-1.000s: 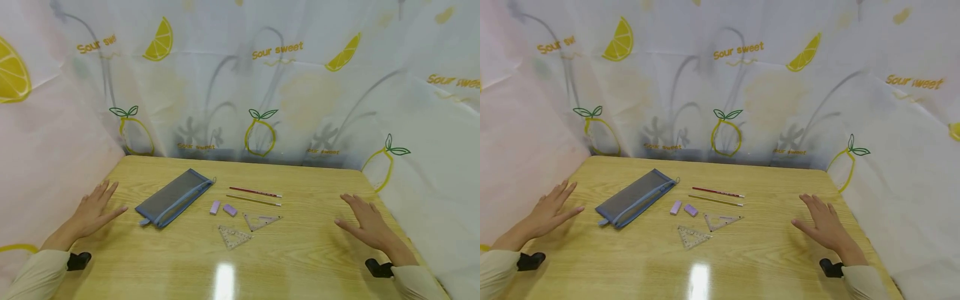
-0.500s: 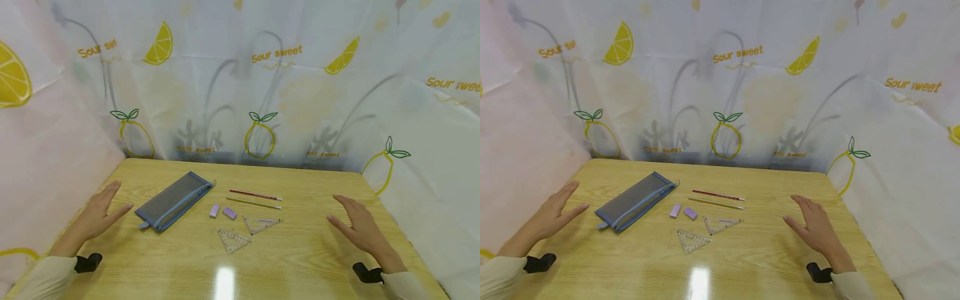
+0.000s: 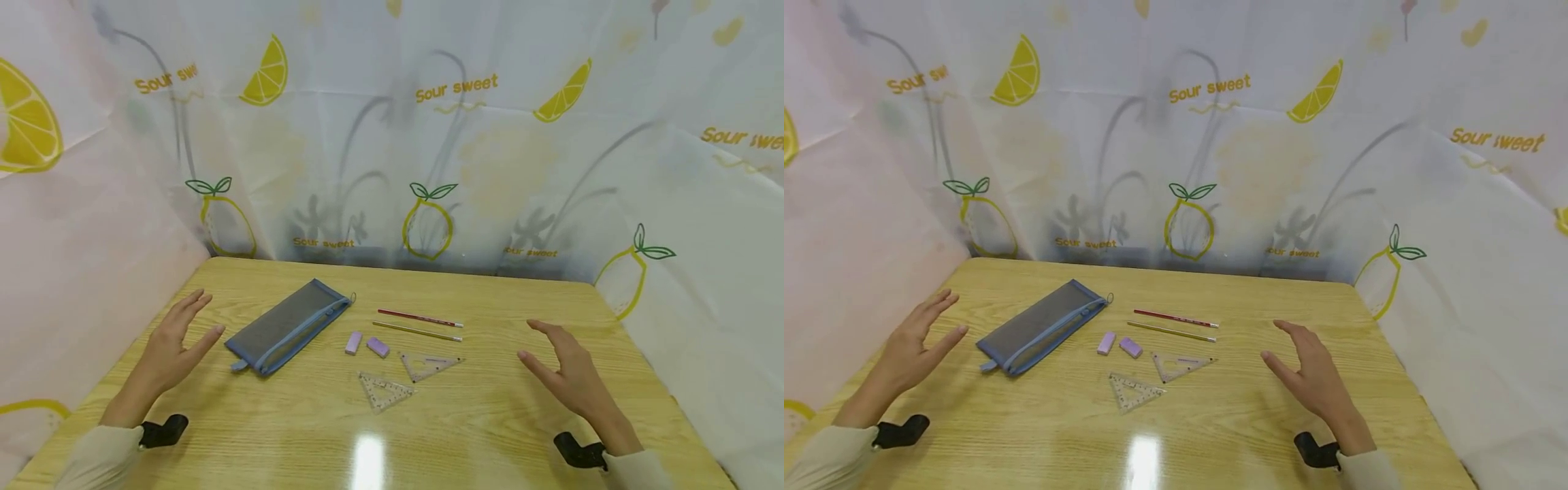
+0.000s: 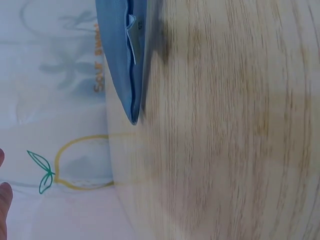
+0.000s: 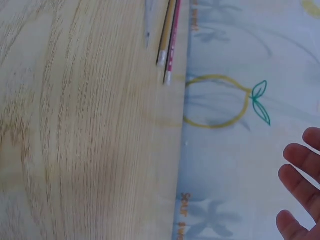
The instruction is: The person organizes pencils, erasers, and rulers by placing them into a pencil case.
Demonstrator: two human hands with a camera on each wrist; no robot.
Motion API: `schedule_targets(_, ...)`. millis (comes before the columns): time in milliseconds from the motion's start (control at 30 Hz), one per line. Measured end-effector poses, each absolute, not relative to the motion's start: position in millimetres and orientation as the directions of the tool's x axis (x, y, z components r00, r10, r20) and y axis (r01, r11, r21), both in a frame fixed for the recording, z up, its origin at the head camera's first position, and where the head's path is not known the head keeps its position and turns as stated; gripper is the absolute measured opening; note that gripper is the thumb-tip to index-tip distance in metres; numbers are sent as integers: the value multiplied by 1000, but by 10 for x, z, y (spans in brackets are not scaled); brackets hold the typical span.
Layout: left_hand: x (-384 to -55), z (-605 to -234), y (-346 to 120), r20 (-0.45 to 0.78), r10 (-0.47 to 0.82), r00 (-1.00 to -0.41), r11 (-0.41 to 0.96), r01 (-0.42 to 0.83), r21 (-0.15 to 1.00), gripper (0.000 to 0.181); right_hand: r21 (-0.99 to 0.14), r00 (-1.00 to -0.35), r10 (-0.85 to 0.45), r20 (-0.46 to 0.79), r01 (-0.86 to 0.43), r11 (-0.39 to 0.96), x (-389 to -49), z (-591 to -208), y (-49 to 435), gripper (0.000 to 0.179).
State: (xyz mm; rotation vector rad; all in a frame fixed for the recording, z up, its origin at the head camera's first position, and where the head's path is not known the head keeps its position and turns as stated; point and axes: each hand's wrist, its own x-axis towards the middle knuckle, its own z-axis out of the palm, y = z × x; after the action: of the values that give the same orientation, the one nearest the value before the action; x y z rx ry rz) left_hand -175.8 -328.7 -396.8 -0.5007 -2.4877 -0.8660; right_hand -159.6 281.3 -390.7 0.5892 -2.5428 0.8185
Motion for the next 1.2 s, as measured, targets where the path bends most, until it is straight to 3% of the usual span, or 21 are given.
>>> schedule_targets(500,-1816,-4072,-3047,699,124,-704,739,536,408,61,-434,-737,-206,644,-573,695,-1627,-3967,2463,49)
schedule_targets(667,-1815,-4052,-2943,726,112,-678,708,567,421,54,-433,-717,-212,664,-600,673,-1611,-3949,2353,51)
schedule_targets(833,-1808,-4054,-2847,725,99,-682,668,585,460,52,-436,-701,-227,676,-629,644,-1622,-3971,2272,51)
schedule_targets(1200,-1779,-4122,-2726,647,68,-759,578,559,595,48,-477,-704,-274,656,-667,571,-1606,-4100,2008,46)
